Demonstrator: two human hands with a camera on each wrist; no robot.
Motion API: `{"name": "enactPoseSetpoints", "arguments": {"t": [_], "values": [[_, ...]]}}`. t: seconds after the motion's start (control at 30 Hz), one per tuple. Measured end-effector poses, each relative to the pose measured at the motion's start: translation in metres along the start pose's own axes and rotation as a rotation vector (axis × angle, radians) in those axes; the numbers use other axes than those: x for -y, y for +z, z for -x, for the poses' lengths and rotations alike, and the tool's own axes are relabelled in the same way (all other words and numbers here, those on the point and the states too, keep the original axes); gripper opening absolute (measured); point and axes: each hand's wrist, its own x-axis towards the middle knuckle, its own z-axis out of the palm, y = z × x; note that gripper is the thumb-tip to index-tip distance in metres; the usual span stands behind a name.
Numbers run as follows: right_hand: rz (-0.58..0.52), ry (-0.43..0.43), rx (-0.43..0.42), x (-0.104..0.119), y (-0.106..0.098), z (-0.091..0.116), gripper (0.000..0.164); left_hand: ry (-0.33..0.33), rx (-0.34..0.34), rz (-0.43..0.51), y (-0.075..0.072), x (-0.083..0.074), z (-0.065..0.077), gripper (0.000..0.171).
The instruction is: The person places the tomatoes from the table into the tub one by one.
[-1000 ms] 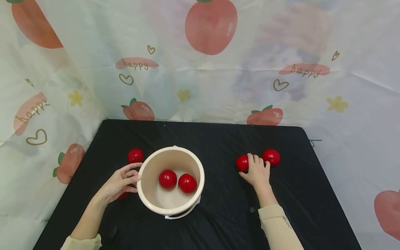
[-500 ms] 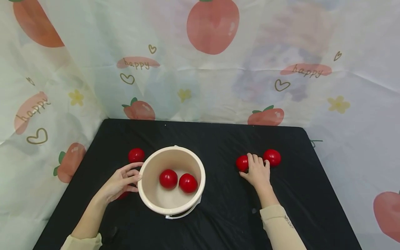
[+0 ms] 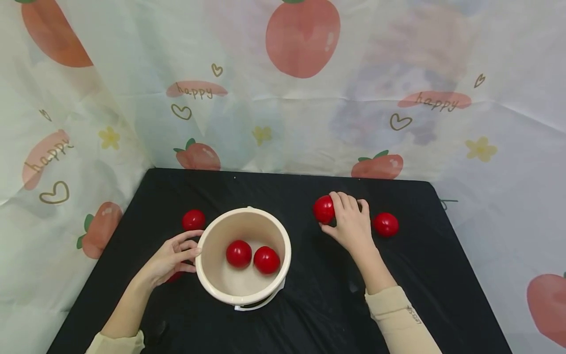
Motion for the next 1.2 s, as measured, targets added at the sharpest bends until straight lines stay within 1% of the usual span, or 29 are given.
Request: {"name": "enactPoseSetpoints", "arguments": {"t": [0.1, 0.2, 0.3, 0.4, 0.53, 0.67, 0.83, 0.97, 1.2], "values": [[-0.020, -0.052, -0.021, 0.019, -0.015, -0.008, 0.081, 0.001, 0.003, 0.003, 0.000, 0.000, 0.000, 0.059], [-0.030, -0.117, -0.040, 0.037, -0.025, -0.015, 0.081, 0.001, 0.004, 0.004, 0.000, 0.000, 0.000, 0.059], [-0.043, -0.187, -0.045, 0.056, -0.030, -0.019, 0.081, 0.005, 0.007, 0.003, 0.000, 0.000, 0.000, 0.059], [-0.065, -0.254, -0.024, 0.076, -0.032, -0.021, 0.081, 0.008, 0.013, 0.003, 0.000, 0.000, 0.001, 0.059], [-0.100, -0.341, 0.029, 0.102, -0.029, -0.023, 0.082, 0.009, 0.016, 0.007, 0.000, 0.000, 0.001, 0.059], [-0.112, -0.433, 0.090, 0.124, -0.021, -0.021, 0.081, 0.010, 0.016, 0.012, 0.000, -0.001, 0.001, 0.060], [-0.084, -0.547, 0.170, 0.147, -0.010, -0.018, 0.081, 0.004, 0.009, 0.013, 0.001, 0.000, 0.001, 0.059], [-0.042, -0.614, 0.228, 0.160, -0.001, -0.016, 0.081, 0.000, 0.002, 0.004, 0.000, 0.000, 0.001, 0.058], [0.046, -0.695, 0.343, 0.172, 0.010, -0.015, 0.083, 0.002, 0.001, -0.003, 0.000, 0.000, 0.001, 0.057]]}}
